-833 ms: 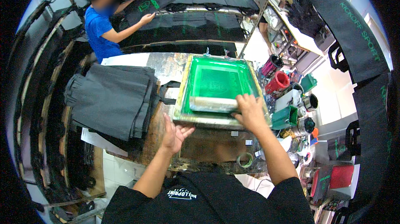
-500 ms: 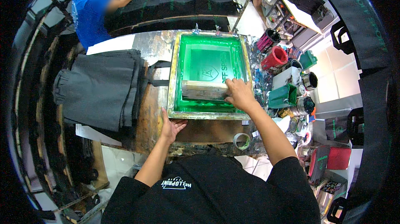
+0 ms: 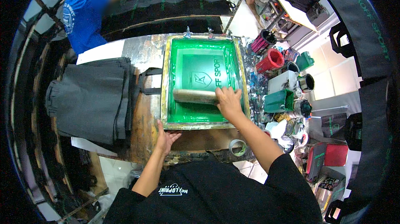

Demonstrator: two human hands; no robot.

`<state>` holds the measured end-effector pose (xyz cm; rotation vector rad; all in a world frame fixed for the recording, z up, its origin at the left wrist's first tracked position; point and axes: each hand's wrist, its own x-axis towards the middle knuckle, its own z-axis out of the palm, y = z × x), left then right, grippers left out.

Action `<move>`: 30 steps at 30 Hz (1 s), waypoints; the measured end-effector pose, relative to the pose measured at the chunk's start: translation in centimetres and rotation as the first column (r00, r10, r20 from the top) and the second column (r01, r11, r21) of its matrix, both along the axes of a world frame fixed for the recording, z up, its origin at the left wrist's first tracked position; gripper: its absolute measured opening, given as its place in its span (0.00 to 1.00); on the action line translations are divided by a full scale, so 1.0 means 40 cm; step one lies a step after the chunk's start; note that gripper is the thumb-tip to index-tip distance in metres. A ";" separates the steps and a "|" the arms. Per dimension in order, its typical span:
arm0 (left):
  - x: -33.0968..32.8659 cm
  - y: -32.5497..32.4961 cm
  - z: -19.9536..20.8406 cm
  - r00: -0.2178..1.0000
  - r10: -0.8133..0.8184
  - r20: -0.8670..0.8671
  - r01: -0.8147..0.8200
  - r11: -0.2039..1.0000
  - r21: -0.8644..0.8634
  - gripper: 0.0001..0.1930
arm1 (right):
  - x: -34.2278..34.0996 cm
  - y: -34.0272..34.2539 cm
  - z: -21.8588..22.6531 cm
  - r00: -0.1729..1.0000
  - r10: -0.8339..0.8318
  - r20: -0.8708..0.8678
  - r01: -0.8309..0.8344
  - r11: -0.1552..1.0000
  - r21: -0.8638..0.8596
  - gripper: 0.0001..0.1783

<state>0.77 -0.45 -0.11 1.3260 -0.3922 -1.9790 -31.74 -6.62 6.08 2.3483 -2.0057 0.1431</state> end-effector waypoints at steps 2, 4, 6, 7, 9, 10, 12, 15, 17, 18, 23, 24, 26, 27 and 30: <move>0.024 -0.003 -0.034 0.996 -0.071 -0.060 0.069 0.997 -0.038 0.62 | -0.021 -0.076 -0.029 1.000 -0.021 -0.013 0.021 1.000 -0.021 0.34; 0.008 -0.008 0.008 0.998 -0.052 -0.041 0.051 0.998 -0.022 0.62 | -0.044 -0.152 -0.043 0.998 -0.031 -0.046 0.029 0.999 -0.037 0.35; 0.005 -0.009 0.019 0.998 -0.048 -0.040 0.047 0.999 -0.018 0.62 | -0.068 -0.230 -0.053 0.997 -0.045 -0.068 0.041 0.997 -0.060 0.36; 0.004 -0.008 0.027 0.999 -0.035 -0.025 0.035 0.999 0.009 0.62 | -0.074 -0.273 -0.049 0.994 -0.054 -0.092 0.053 0.998 -0.017 0.38; -0.002 -0.005 0.039 1.000 -0.009 0.013 0.009 1.000 0.021 0.60 | -0.091 -0.350 -0.054 0.995 -0.047 -0.089 0.045 0.999 -0.019 0.38; -0.010 -0.008 0.055 0.999 0.005 0.032 -0.006 1.000 0.028 0.59 | -0.100 -0.387 -0.060 0.995 -0.042 -0.088 0.040 0.999 -0.019 0.39; -0.017 -0.011 0.067 0.998 0.023 0.052 -0.025 0.999 0.041 0.60 | -0.112 -0.465 -0.078 0.997 -0.023 -0.078 0.021 0.999 -0.031 0.39; -0.014 -0.006 0.052 0.998 0.008 0.067 -0.011 0.999 0.042 0.60 | -0.146 -0.569 -0.110 0.998 -0.022 -0.062 0.018 0.998 -0.054 0.40; -0.017 -0.011 0.048 0.997 0.018 0.072 -0.023 0.997 0.076 0.60 | -0.162 -0.629 -0.117 0.997 -0.024 -0.080 0.019 0.998 -0.063 0.40; -0.017 -0.013 0.047 0.997 0.026 0.076 -0.033 0.995 0.091 0.60 | -0.164 -0.656 -0.114 0.996 -0.022 -0.088 0.016 0.998 -0.069 0.40; -0.007 -0.028 0.002 0.995 0.007 0.095 -0.023 0.986 0.165 0.62 | -0.190 -0.738 -0.089 0.998 0.003 -0.064 0.006 0.992 0.127 0.40; -0.008 -0.032 -0.012 0.990 0.024 0.137 -0.050 0.981 0.190 0.62 | -0.197 -0.747 -0.086 0.999 0.010 -0.049 -0.004 0.991 0.130 0.40; 0.013 -0.046 -0.042 0.948 -0.191 0.255 0.108 0.945 0.308 0.60 | -0.214 -0.754 -0.085 1.000 0.021 -0.019 -0.018 0.990 0.137 0.40; 0.063 -0.058 -0.060 0.861 -0.407 0.306 0.264 0.870 0.415 0.59 | -0.209 -0.748 -0.081 0.999 0.030 -0.026 -0.027 0.996 0.084 0.39; 0.113 -0.116 0.036 0.471 -0.732 0.492 0.631 0.669 0.392 0.51 | -0.187 -0.721 -0.078 0.998 0.036 -0.050 -0.040 0.997 -0.073 0.36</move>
